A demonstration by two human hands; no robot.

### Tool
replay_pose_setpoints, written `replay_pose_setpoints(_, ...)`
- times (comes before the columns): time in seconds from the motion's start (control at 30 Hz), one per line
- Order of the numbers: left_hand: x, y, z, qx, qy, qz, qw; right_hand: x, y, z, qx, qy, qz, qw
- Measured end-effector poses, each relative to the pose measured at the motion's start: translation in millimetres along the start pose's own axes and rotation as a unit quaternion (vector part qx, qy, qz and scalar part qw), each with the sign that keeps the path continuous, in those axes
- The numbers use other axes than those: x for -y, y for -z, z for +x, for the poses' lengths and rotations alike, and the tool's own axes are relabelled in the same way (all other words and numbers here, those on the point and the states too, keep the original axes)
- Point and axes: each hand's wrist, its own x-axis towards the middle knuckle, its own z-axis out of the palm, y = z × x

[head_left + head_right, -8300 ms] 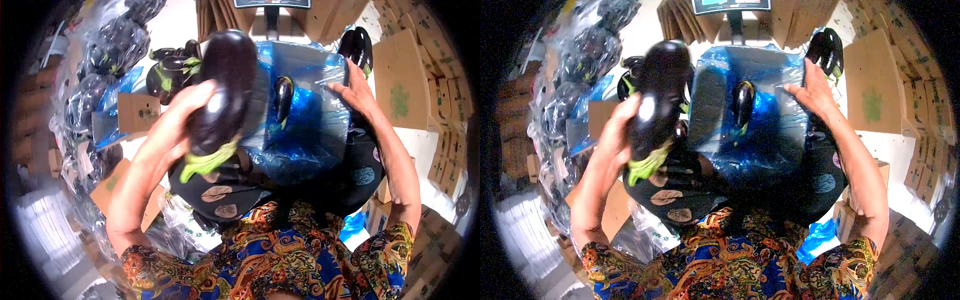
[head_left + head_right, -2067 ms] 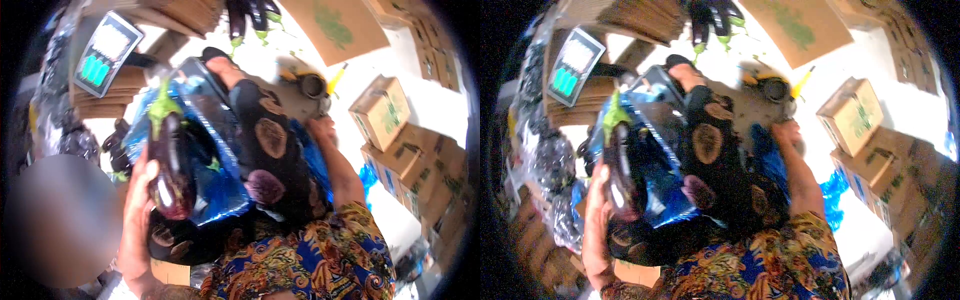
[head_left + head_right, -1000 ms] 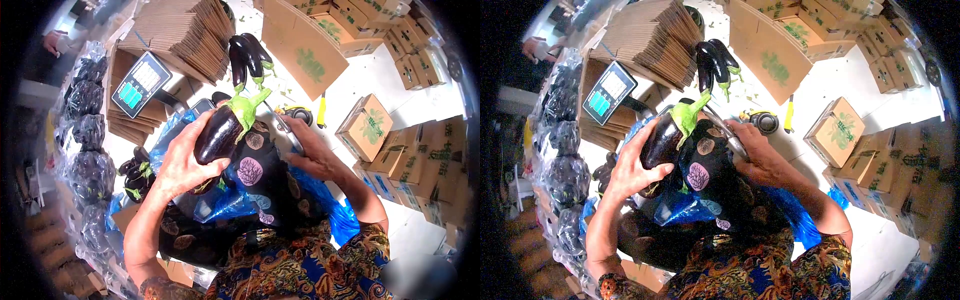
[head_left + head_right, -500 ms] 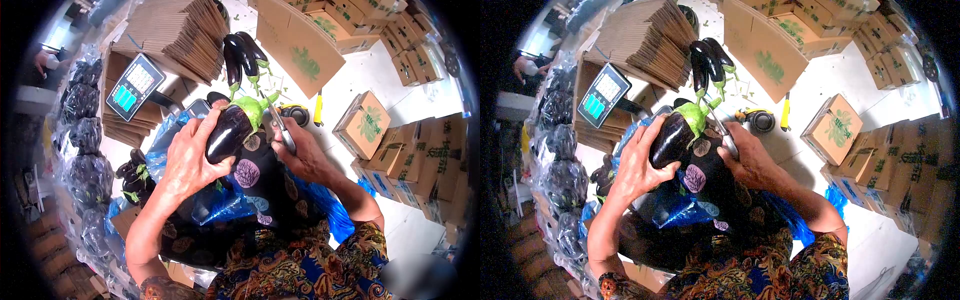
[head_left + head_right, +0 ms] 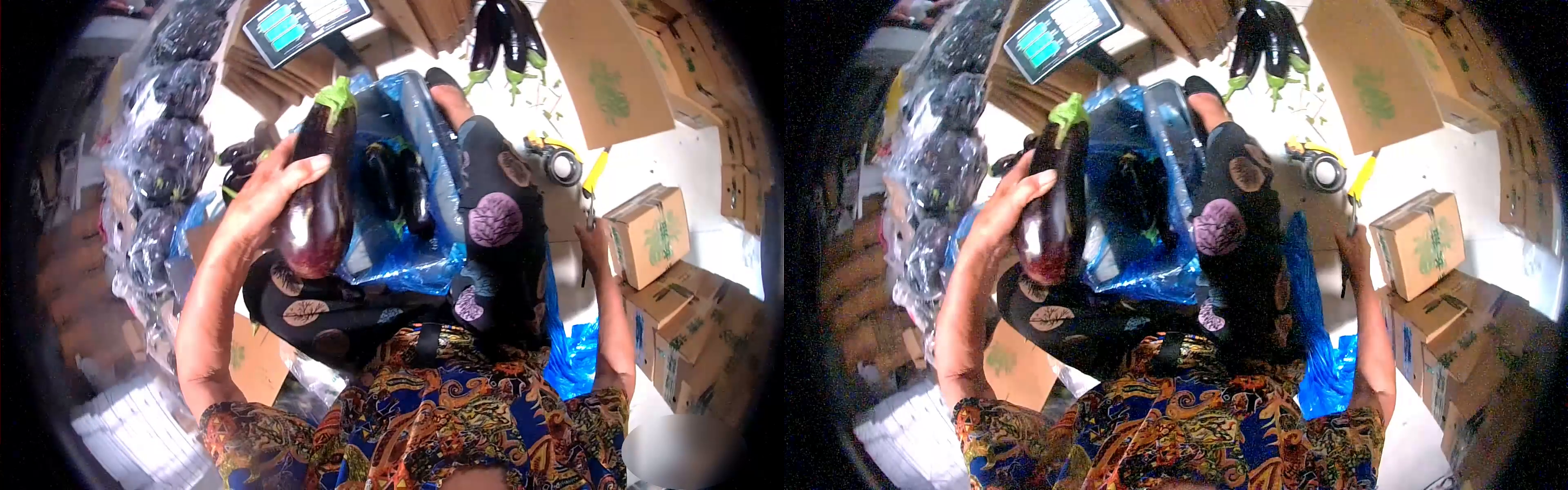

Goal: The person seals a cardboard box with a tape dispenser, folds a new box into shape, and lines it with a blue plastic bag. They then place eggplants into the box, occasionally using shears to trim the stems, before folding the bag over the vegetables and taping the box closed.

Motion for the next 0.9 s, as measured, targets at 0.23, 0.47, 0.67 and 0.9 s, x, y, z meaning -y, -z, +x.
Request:
replay_pose_setpoints(0.23,50,-20,47,0.036,-0.009,0.188,0.981,-86,-85,12,-0.004,-0.105,-0.031,0.994)
replay_pose_setpoints(0.47,89,-54,92,-0.017,0.009,0.448,0.894,-88,-100,18,-0.009,-0.069,-0.020,0.997)
replay_pose_setpoints(0.67,95,-69,106,0.026,-0.006,0.525,0.851,-145,-145,37,-0.016,-0.028,-0.018,0.999)
replay_pose_setpoints(0.9,88,-54,116,0.063,-0.046,0.565,0.821,-170,-164,29,-0.046,-0.061,-0.133,0.988)
